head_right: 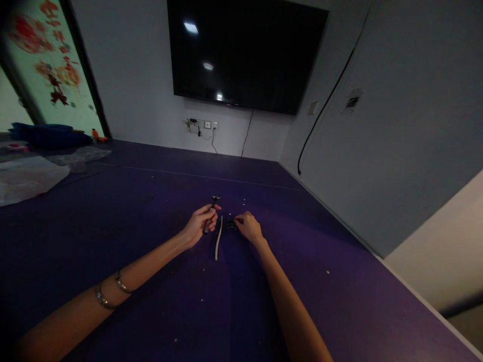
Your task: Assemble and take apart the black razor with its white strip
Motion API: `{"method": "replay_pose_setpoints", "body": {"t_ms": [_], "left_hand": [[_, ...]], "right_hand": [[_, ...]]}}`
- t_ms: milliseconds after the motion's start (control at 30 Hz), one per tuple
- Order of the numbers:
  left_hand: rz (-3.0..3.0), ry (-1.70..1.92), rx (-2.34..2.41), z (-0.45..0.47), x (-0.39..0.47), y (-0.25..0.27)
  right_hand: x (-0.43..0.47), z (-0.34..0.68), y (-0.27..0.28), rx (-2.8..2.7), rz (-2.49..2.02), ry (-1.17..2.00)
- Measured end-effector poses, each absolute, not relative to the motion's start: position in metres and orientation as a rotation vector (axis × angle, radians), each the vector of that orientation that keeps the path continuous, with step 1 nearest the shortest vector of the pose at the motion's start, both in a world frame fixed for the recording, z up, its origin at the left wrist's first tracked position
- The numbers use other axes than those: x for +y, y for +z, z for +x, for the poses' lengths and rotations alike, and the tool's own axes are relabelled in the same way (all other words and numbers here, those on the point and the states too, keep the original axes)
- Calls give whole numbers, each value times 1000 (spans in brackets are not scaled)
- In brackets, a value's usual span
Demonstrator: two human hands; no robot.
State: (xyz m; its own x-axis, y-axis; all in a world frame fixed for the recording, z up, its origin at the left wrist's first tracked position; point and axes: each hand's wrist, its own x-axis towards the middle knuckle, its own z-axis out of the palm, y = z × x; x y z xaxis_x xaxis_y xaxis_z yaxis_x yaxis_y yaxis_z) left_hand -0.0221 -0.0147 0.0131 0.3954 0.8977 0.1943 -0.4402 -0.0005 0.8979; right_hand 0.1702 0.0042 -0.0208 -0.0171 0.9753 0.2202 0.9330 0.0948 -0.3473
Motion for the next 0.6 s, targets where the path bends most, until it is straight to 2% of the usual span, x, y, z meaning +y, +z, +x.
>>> {"method": "replay_pose_setpoints", "body": {"t_ms": [333,600], "left_hand": [[1199,1070,509,-23,-12,5],[1196,1053,502,-23,-12,3]], "right_hand": [[4,164,-16,-2114,-1875,102],[5,162,-17,-2010,-1876,153]]}}
